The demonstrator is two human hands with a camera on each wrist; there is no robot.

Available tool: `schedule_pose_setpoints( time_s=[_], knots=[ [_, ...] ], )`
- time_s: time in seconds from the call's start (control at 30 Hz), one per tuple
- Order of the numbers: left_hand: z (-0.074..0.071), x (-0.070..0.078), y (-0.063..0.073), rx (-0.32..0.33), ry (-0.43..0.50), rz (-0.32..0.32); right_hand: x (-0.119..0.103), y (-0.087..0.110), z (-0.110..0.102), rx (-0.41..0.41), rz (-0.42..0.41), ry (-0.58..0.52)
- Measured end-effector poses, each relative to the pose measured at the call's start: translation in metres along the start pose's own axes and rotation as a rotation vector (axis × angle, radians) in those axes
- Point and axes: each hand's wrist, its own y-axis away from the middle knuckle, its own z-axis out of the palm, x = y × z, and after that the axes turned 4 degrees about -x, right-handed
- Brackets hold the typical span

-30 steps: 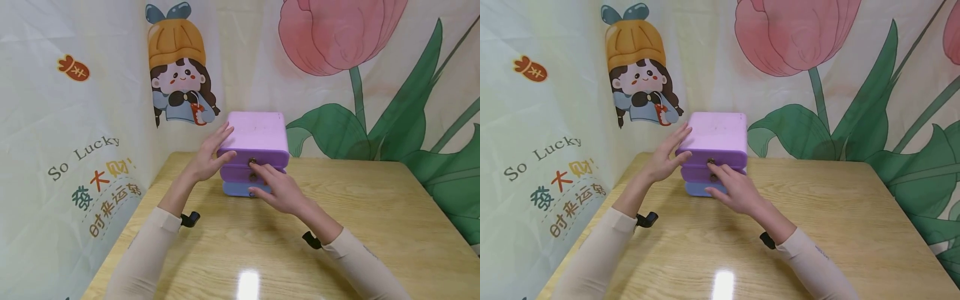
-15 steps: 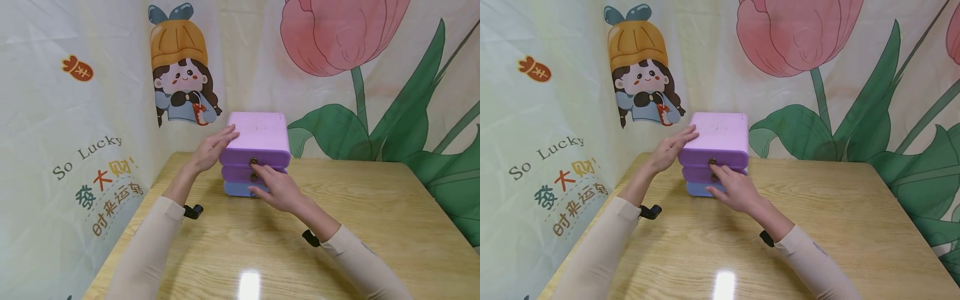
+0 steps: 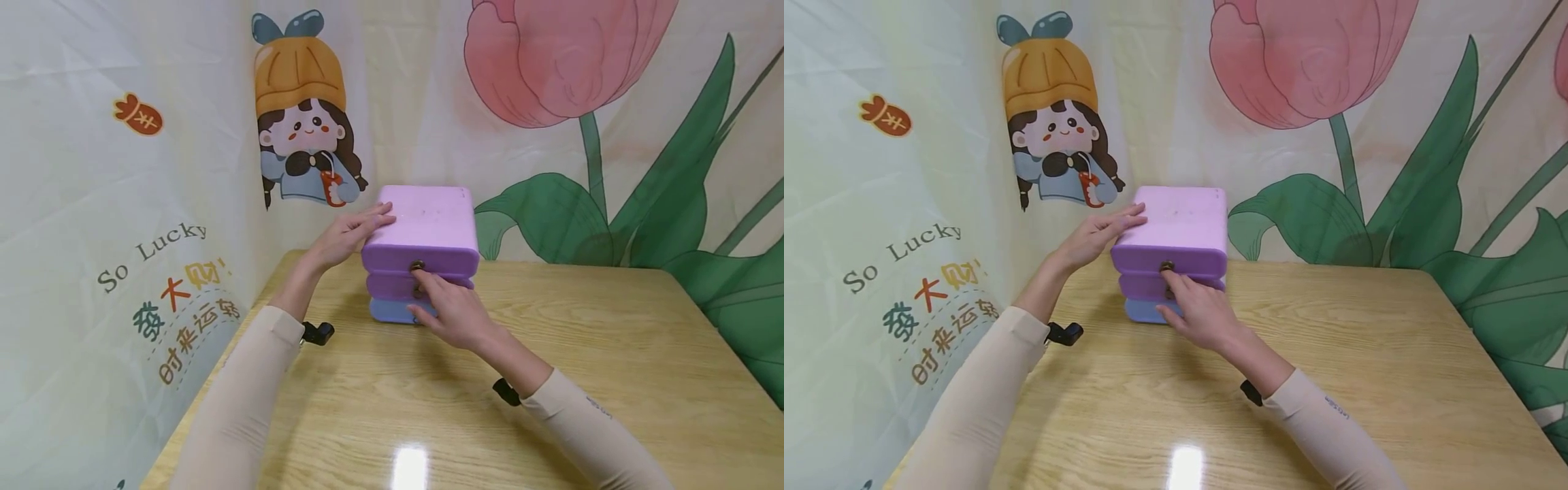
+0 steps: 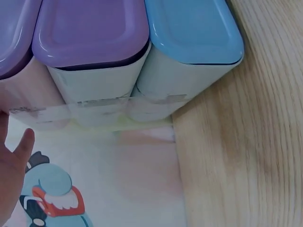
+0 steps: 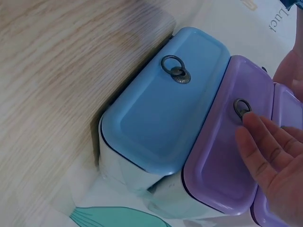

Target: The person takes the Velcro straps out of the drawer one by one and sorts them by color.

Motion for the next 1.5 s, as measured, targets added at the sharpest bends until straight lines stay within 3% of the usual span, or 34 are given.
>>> schedule_pose_setpoints(
  time_s=[0.23, 0.57, 0.87, 1.23, 1.5],
  knots=[
    [0.005, 0.004, -0.001, 0.022, 0.044, -0.019, 0.001, -0.003, -0.001, 0.044, 0.011, -0.096],
    [0.008, 0.001, 0.0, 0.039, 0.055, -0.046, -0.002, -0.013, -0.006, 0.173, 0.052, -0.01],
    [0.01, 0.0, 0.0, 0.044, 0.054, -0.022, 0.003, -0.015, -0.011, 0.282, -0.023, -0.084],
    [0.01, -0.001, -0.001, 0.065, -0.004, -0.009, -0.001, -0.007, -0.015, 0.261, -0.075, -0.179],
    [0.01, 0.003, -0.001, 0.066, 0.005, 0.003, -0.001, 0.0, -0.012, 0.285, -0.119, -0.328]
  ],
)
